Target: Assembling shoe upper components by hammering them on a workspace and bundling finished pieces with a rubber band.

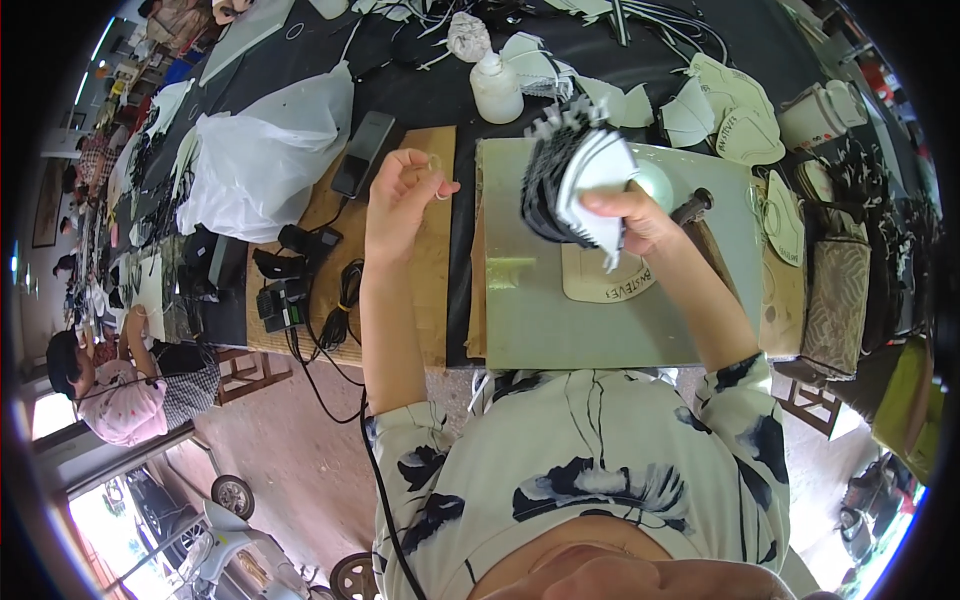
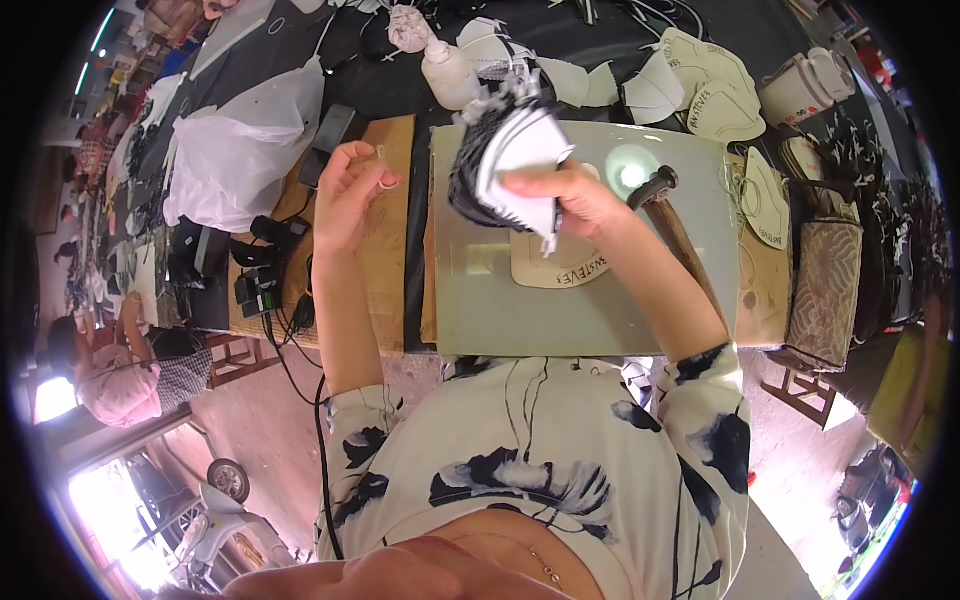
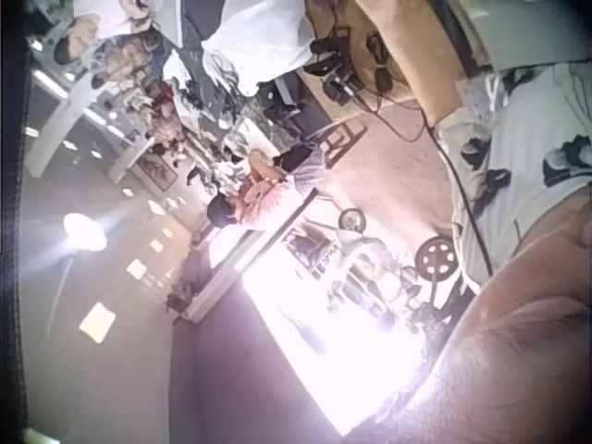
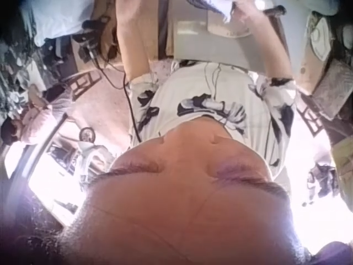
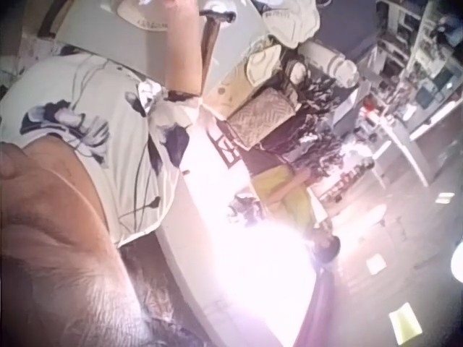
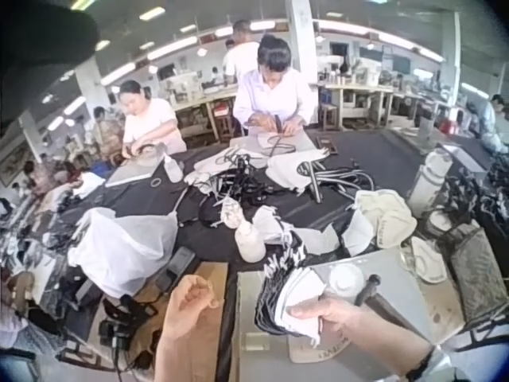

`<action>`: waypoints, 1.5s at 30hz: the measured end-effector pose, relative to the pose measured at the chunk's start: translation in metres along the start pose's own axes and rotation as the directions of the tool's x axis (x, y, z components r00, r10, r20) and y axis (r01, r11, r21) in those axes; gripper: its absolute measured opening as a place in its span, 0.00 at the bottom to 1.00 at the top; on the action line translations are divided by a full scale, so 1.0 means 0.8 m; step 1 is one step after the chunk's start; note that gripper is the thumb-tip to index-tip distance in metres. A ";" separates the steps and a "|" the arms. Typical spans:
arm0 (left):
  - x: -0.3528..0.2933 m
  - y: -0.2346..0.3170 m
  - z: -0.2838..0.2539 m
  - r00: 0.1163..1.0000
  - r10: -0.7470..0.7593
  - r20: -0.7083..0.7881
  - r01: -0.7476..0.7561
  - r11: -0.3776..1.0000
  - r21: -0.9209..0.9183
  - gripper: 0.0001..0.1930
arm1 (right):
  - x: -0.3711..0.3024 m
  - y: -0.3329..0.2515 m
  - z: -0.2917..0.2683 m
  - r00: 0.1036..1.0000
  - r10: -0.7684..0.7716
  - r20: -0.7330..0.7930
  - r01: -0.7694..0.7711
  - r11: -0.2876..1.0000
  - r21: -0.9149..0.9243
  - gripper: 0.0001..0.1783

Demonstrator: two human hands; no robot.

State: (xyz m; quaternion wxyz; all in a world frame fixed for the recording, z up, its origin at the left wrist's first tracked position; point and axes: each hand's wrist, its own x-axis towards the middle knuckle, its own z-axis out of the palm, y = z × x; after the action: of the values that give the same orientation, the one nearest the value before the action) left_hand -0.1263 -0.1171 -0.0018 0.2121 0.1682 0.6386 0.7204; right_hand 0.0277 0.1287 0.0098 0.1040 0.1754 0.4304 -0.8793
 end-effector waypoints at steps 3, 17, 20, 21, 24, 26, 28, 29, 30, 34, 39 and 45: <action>0.001 0.028 0.012 0.989 -0.023 0.145 0.067 0.948 -0.310 0.11 | 0.009 -0.004 0.030 0.996 -0.036 0.081 0.058 0.956 -0.286 0.39; -0.019 -0.008 0.080 0.966 0.259 0.018 -0.237 0.909 -0.344 0.28 | 0.015 -0.039 0.079 0.882 -0.242 0.405 0.468 0.553 -0.689 0.59; -0.016 -0.009 0.072 0.918 0.388 0.086 -0.337 0.874 -0.349 0.30 | 0.003 -0.036 0.089 0.874 -0.258 0.413 0.480 0.595 -0.645 0.52; -0.017 -0.004 0.066 0.927 0.349 0.137 -0.298 0.908 -0.295 0.33 | -0.001 -0.035 0.095 0.907 -0.255 0.334 0.421 0.549 -0.722 0.49; -0.018 0.003 0.075 0.956 0.266 0.125 -0.235 0.947 -0.218 0.39 | 0.003 -0.020 0.092 0.916 -0.319 0.245 0.370 0.434 -0.821 0.42; -0.016 -0.001 0.069 0.911 0.389 0.135 -0.394 0.919 0.014 0.41 | 0.011 0.000 0.083 0.750 -0.624 0.217 0.334 0.076 -0.939 0.43; -0.029 -0.006 0.074 0.901 0.411 0.142 -0.434 0.863 0.257 0.37 | 0.013 0.010 0.079 0.789 -0.582 0.199 0.319 0.112 -0.941 0.44; -0.034 -0.013 0.079 0.928 0.366 0.074 -0.372 0.889 0.267 0.33 | 0.013 0.015 0.078 0.824 -0.536 0.186 0.305 0.142 -0.942 0.44; -0.038 -0.018 0.085 0.947 0.320 0.006 -0.309 0.911 0.272 0.29 | 0.014 0.021 0.077 0.825 -0.532 0.188 0.307 0.143 -0.941 0.44; -0.040 -0.026 0.093 0.930 0.361 -0.061 -0.296 0.839 0.456 0.17 | 0.019 0.033 0.075 0.820 -0.546 0.170 0.280 0.124 -0.952 0.44; -0.024 0.001 0.065 0.971 0.218 -0.096 -0.189 0.950 0.249 0.25 | 0.032 0.027 0.045 0.869 -0.490 0.068 0.293 0.397 -0.870 0.40; -0.027 0.023 0.039 0.997 0.074 -0.015 -0.075 0.993 -0.094 0.32 | 0.000 -0.004 0.028 0.991 -0.114 0.077 0.114 0.993 -0.003 0.43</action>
State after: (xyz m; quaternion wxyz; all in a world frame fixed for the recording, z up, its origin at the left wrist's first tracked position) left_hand -0.0937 -0.1037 0.0209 0.1890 0.1775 0.5982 0.7583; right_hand 0.0215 0.1130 0.0247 0.0708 0.1163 0.4388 -0.8882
